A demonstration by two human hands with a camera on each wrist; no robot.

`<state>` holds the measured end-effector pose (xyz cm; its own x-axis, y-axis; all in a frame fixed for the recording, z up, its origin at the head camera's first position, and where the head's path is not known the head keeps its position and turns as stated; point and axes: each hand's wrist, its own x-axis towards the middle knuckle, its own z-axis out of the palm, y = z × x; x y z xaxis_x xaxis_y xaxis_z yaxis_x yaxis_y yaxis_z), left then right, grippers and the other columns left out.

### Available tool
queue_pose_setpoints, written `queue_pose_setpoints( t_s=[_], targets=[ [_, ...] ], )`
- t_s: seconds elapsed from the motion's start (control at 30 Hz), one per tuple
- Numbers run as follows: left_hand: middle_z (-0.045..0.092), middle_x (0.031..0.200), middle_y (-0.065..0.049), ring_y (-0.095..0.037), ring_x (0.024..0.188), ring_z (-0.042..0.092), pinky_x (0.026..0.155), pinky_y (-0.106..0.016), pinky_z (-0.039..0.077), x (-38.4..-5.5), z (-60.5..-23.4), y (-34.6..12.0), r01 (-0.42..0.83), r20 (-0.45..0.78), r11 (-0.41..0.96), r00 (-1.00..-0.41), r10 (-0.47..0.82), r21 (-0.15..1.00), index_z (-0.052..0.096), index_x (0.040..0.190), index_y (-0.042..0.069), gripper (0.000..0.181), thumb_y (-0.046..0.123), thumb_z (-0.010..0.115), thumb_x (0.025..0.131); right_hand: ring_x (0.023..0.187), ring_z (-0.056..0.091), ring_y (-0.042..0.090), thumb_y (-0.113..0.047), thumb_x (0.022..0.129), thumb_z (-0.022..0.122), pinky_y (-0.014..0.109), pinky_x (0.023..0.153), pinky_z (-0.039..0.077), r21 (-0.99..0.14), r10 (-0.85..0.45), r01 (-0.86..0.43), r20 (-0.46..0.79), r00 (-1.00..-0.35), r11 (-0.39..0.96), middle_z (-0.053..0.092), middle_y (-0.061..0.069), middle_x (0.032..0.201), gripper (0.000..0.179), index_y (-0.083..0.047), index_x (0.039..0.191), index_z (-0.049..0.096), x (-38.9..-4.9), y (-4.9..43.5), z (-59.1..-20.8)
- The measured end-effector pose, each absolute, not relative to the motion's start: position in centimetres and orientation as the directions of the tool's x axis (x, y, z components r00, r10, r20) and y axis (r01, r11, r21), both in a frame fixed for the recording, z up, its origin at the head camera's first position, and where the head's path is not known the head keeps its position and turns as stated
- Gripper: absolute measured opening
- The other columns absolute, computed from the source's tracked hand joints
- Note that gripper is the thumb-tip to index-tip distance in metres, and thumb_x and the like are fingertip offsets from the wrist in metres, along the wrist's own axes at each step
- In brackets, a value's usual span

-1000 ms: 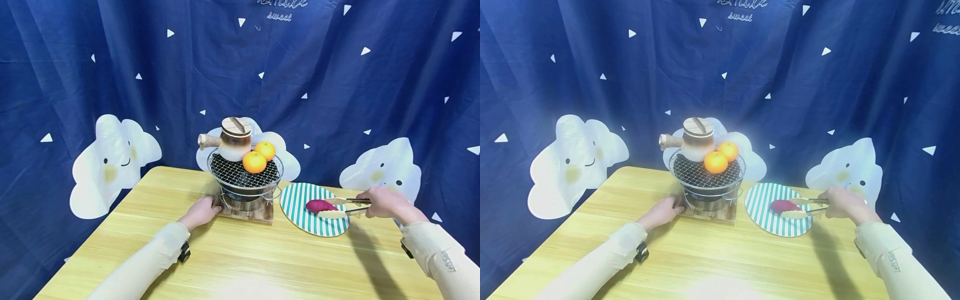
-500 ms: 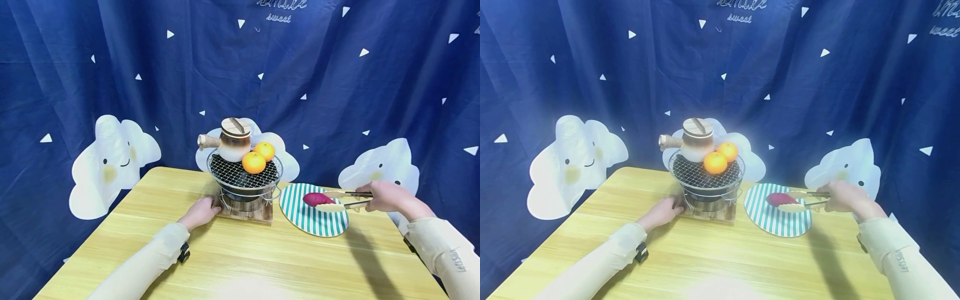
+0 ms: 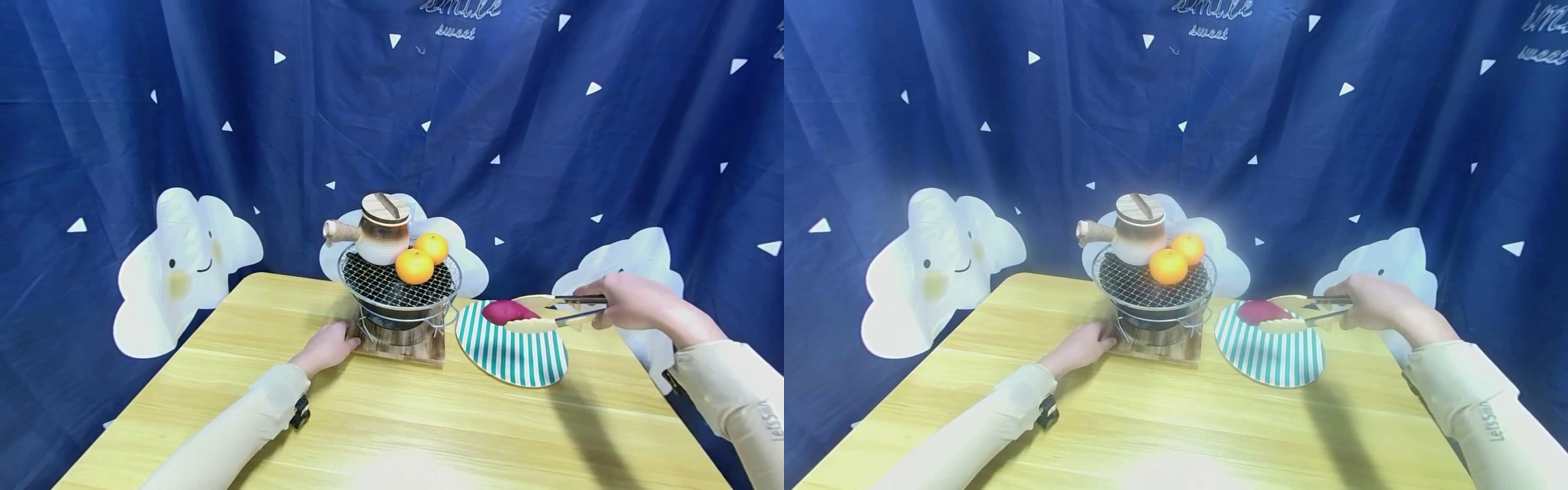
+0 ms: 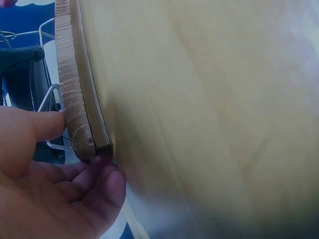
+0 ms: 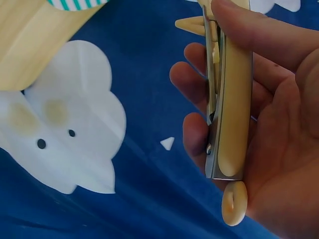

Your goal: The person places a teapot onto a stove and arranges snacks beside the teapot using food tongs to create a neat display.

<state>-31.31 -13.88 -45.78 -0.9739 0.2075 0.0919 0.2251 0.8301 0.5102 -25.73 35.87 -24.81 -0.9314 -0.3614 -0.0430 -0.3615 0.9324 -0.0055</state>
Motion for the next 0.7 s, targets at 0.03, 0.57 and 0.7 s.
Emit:
queue_pose_setpoints(
  t_s=[0.03,0.57,0.7],
  targets=[
    [0.064,0.088,-0.007,-0.026,0.088,0.064,0.086,-0.051,0.053,-31.3,-45.8,-13.9,0.225,0.091,0.830,-0.974,0.208,0.511,0.063,0.093,0.011,0.014,0.025,0.066,0.095,0.074,0.053,0.018,-0.006,0.070,0.080,0.030,0.062,0.042,0.001,-0.361,-0.361,-0.038,-0.932,0.932,0.072,0.011,0.099,0.054,0.000,0.122,0.069,-25.7,35.7,-24.5],
    [0.068,0.095,-0.010,-0.031,0.095,0.067,0.089,-0.052,0.053,-31.1,-45.6,-13.8,0.223,0.096,0.825,-0.974,0.203,0.519,0.065,0.096,0.009,0.016,0.024,0.067,0.094,0.059,0.049,0.012,-0.004,0.077,0.078,0.026,0.048,0.038,-0.052,-0.389,-0.386,-0.088,-0.917,0.921,0.068,0.003,0.092,0.052,-0.001,0.127,0.067,-24.5,32.5,-20.2],
    [0.069,0.097,-0.012,-0.033,0.097,0.067,0.089,-0.053,0.053,-31.0,-45.5,-13.9,0.227,0.099,0.823,-0.974,0.205,0.520,0.066,0.102,0.006,0.019,0.023,0.067,0.094,0.061,0.051,0.012,-0.008,0.079,0.080,0.027,0.048,0.039,-0.049,-0.392,-0.389,-0.104,-0.914,0.920,0.069,0.002,0.094,0.055,-0.001,0.131,0.064,-24.2,31.6,-19.2]
  ],
)
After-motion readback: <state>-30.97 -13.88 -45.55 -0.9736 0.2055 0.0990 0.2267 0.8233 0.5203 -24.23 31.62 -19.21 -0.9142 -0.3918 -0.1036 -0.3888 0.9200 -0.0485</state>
